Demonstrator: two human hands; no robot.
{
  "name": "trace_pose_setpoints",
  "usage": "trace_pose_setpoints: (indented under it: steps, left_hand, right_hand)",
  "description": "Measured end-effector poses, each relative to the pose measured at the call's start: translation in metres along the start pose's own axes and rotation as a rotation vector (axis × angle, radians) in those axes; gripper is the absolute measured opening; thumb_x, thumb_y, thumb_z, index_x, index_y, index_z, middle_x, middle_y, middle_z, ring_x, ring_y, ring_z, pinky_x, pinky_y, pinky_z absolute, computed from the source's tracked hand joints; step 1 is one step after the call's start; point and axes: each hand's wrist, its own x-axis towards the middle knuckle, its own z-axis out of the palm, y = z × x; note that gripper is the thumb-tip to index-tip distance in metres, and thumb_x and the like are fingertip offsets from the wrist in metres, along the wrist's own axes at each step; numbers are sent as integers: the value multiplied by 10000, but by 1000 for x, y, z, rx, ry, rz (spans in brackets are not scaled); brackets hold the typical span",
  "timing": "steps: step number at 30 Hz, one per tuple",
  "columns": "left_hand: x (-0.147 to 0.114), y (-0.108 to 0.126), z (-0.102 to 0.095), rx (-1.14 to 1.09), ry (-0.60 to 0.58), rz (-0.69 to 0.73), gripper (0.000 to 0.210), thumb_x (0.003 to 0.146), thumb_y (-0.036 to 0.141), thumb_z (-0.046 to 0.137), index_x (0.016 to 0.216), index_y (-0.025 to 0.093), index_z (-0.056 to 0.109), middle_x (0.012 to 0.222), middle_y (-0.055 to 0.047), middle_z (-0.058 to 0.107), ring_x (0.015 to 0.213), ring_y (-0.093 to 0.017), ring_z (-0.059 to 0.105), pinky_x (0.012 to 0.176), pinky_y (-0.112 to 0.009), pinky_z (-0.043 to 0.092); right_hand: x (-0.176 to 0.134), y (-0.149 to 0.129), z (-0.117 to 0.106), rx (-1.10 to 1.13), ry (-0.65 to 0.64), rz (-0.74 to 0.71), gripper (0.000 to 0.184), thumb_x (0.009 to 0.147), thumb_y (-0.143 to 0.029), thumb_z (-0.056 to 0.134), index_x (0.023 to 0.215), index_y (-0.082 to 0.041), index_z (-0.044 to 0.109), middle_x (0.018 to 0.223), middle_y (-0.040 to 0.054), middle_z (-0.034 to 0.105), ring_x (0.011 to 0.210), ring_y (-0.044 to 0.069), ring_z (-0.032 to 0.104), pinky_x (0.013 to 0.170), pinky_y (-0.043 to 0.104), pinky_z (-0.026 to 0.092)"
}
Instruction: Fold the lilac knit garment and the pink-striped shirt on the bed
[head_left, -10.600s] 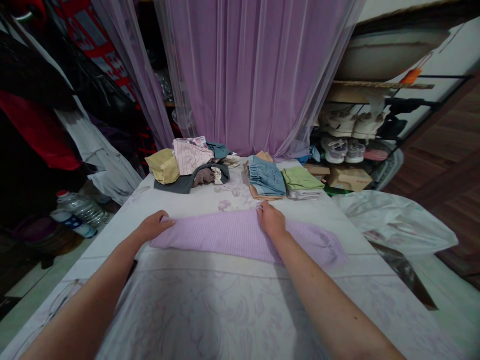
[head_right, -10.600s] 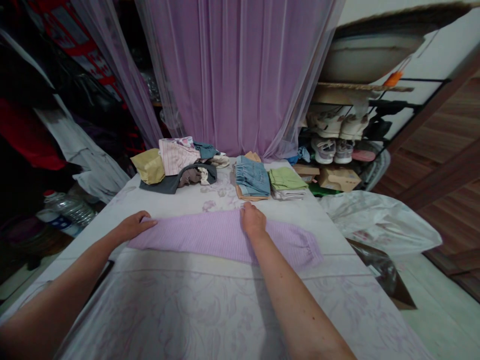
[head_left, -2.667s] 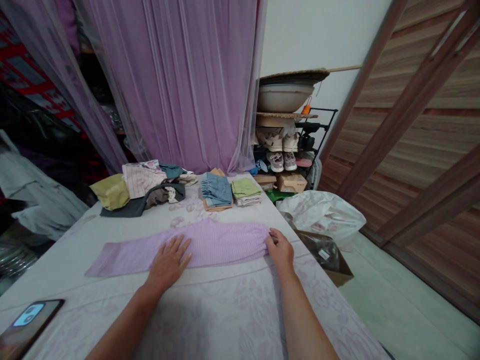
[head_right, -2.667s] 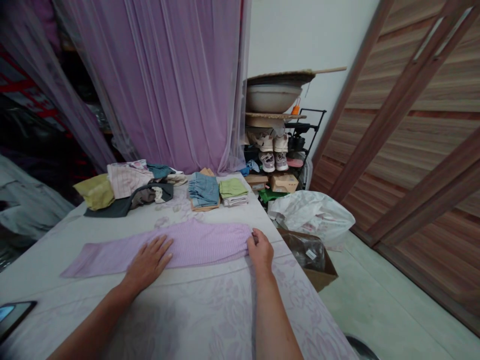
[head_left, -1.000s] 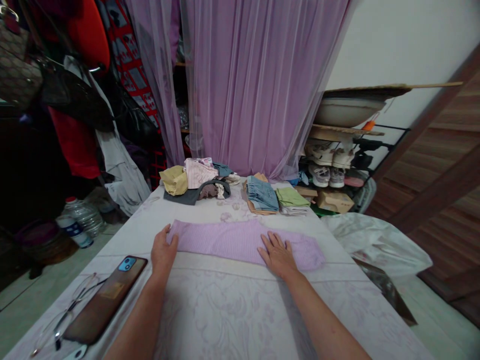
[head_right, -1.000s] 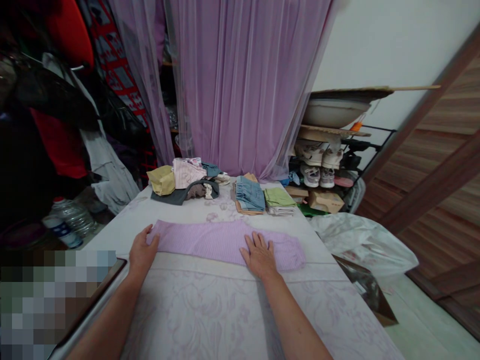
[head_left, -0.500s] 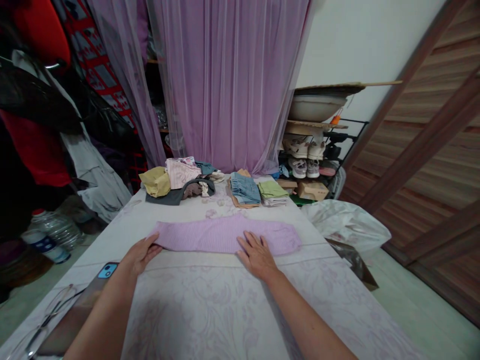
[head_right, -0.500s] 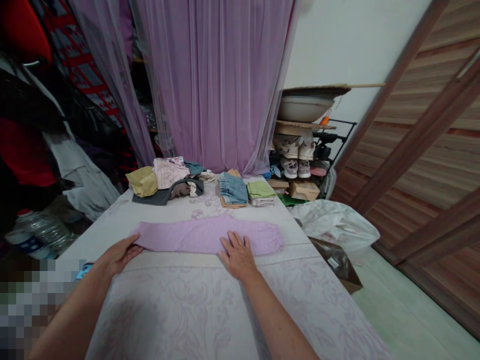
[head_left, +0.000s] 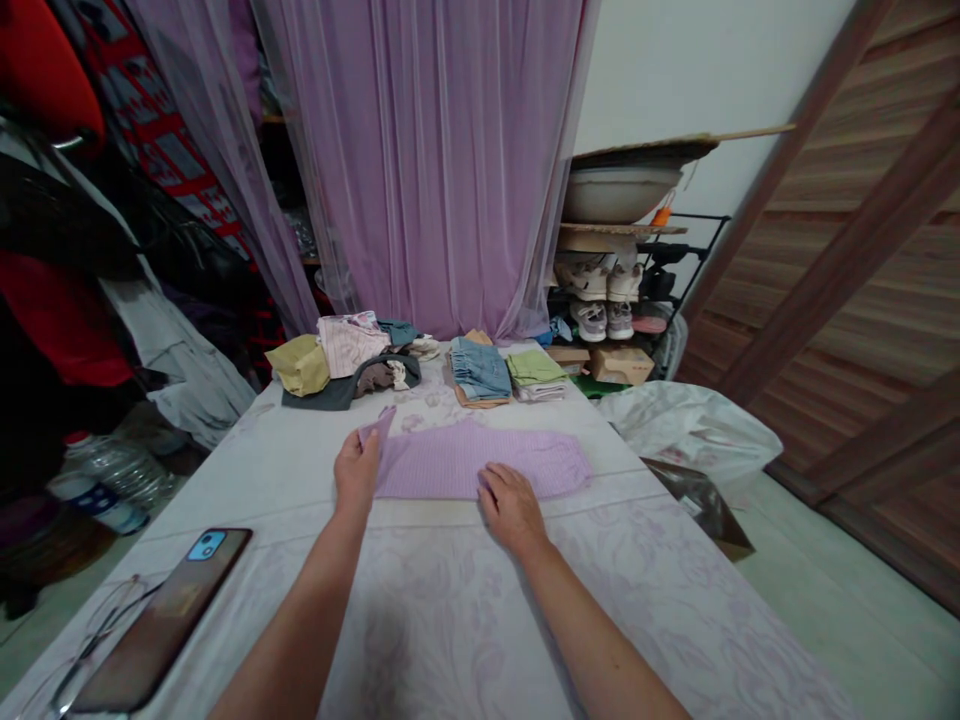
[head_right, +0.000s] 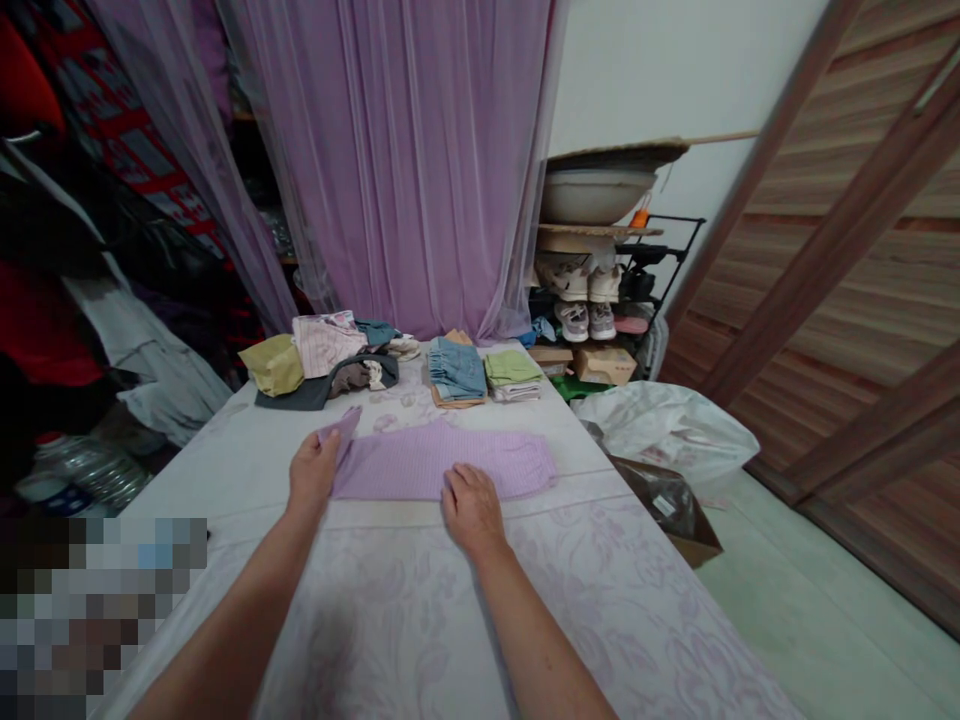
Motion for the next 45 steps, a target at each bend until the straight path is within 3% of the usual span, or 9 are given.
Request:
trace_pose_setpoints:
  steps: [9,14,17,21,25,31,36,41,45]
  left_hand:
    - [-48,17,82,345,-250,164,313,908,360,525,1140,228,688,1043,-50,750,996,-206,666,847,-290,477]
    - [-68,9,103,542,-428,247,362,938,336,498,1238,203,649,1096,-108,738,1038,-241,670,931,-367,467]
    - [-77,0,107,664,-488,383,361,941,294,497,1266,198,621,1259,-116,670,1211,-255,585,1098,-463,338]
    - [-83,-5,99,827,-570,535,407,939,286,491,1333,205,554,1411,-101,558,1354,-260,452,1141,-517,279]
    - [-75,-1,68,985,-560,732,471,898,219,507,1367,188,528,1441,-116,524,1362,-287,438,1151,-525,270]
    - [-43,-12,3,1058,-471,733,512,870,295,550,1362,156,532,1444,-156,511,1335,-329,465,1108,-527,351]
    - [-30,-34,-19,928,-487,620,636,850,429,579,1390,107,482,1442,-186,503,1313,-302,498,1084,-440,418]
    - [-36,-39,-10,839,-467,530,616,842,368,579,1389,107,467,1420,-178,528,1293,-292,520,1080,-418,422]
    - [-40,-35,-2,793,-342,439,655,837,362,587,1421,121,414,1426,-183,518,1287,-300,522,1044,-416,441]
  right_hand:
    - [1,8,3,191,120,113,371,865,-196,452,1150,-196,690,1243,85,663,1166,211,579,1059,365,415]
    - [3,13,4,280,160,141,403,854,-170,424,1153,-186,695,1233,97,671,1156,211,591,1049,364,434]
    - [4,17,7,328,194,152,415,845,-164,421,1158,-198,692,1227,89,675,1154,209,595,1046,377,441]
    - [4,20,11,370,271,149,391,848,-172,417,1125,-168,693,1184,105,692,1120,206,614,1018,373,459]
    - [3,15,6,333,226,139,365,875,-218,432,1142,-154,673,1171,114,692,1108,209,609,1011,361,443]
    - [28,-9,-22,140,-94,315,486,946,-423,420,1332,-153,538,1105,124,705,1077,248,617,939,368,434]
    - [69,-26,-32,94,-361,464,653,873,-522,507,1424,-180,430,1154,147,692,1055,293,648,860,387,480]
    - [109,-46,-30,540,-265,513,582,833,-252,507,1413,-241,455,1129,60,696,797,174,704,778,300,535]
    - [142,-79,-36,940,-195,461,506,836,-183,442,1319,-270,566,1016,3,709,662,114,680,659,252,557]
